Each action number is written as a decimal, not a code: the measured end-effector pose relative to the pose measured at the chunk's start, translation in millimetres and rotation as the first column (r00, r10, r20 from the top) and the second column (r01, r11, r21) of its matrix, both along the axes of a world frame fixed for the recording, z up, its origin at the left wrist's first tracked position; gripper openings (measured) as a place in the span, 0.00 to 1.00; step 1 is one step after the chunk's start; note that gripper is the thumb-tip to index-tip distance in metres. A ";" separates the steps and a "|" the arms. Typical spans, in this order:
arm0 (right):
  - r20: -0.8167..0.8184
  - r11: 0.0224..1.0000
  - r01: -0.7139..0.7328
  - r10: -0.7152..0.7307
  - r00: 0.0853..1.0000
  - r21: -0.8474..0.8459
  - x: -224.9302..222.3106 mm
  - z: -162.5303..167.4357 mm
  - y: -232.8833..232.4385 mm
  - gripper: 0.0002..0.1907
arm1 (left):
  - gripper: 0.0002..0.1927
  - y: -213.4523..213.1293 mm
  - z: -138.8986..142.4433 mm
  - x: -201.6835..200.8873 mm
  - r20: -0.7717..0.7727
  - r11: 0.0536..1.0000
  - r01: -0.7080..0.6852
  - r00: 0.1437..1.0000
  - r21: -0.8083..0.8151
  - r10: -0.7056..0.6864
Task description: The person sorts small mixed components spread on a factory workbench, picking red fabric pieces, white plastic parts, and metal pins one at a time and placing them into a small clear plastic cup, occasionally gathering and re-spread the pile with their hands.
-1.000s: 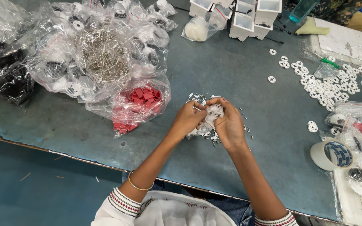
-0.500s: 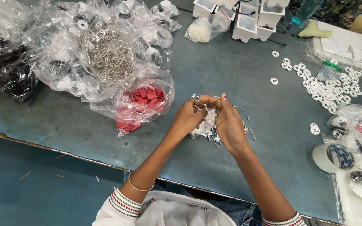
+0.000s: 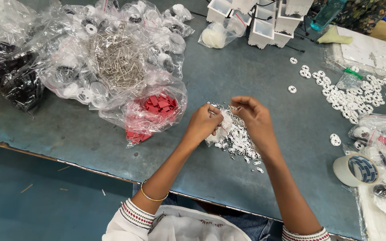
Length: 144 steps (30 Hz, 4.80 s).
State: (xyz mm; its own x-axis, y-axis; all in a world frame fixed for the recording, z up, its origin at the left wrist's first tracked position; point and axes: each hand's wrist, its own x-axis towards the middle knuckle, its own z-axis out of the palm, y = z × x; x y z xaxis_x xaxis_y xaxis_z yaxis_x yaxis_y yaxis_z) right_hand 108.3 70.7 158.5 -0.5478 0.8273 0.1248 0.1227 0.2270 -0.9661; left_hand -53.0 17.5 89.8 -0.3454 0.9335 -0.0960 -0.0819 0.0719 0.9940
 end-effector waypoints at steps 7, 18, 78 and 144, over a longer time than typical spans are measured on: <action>0.389 0.989 -0.074 0.119 0.914 -0.128 16.0 -17.5 14.4 0.15 | 0.14 -2.3 -2.7 -1.1 0.034 1.000 0.006 0.999 0.025 -0.007; 0.348 0.989 -0.105 0.134 0.928 -0.102 5.4 -17.9 19.8 0.11 | 0.16 -6.8 11.5 -14.8 -0.340 0.999 -0.048 0.939 0.006 0.047; 0.565 0.734 -0.401 0.029 0.825 0.549 43.8 -69.6 -8.5 0.33 | 0.22 -115.6 -34.7 -27.7 -0.084 0.889 -0.026 0.994 0.458 0.073; -0.060 0.748 -0.136 0.128 0.990 -0.650 34.7 -93.6 85.6 0.09 | 0.20 -112.2 -30.6 -25.7 -0.125 0.877 -0.010 0.989 0.481 0.080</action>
State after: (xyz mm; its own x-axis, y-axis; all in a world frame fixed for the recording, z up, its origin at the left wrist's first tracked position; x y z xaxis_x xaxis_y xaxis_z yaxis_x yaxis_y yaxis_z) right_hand 143.0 156.3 65.0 -0.6596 0.6300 -0.4100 0.1271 -0.4441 -0.8869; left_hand -78.7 -94.7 59.2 -0.3650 0.8362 0.4093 0.0657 -0.4154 0.9073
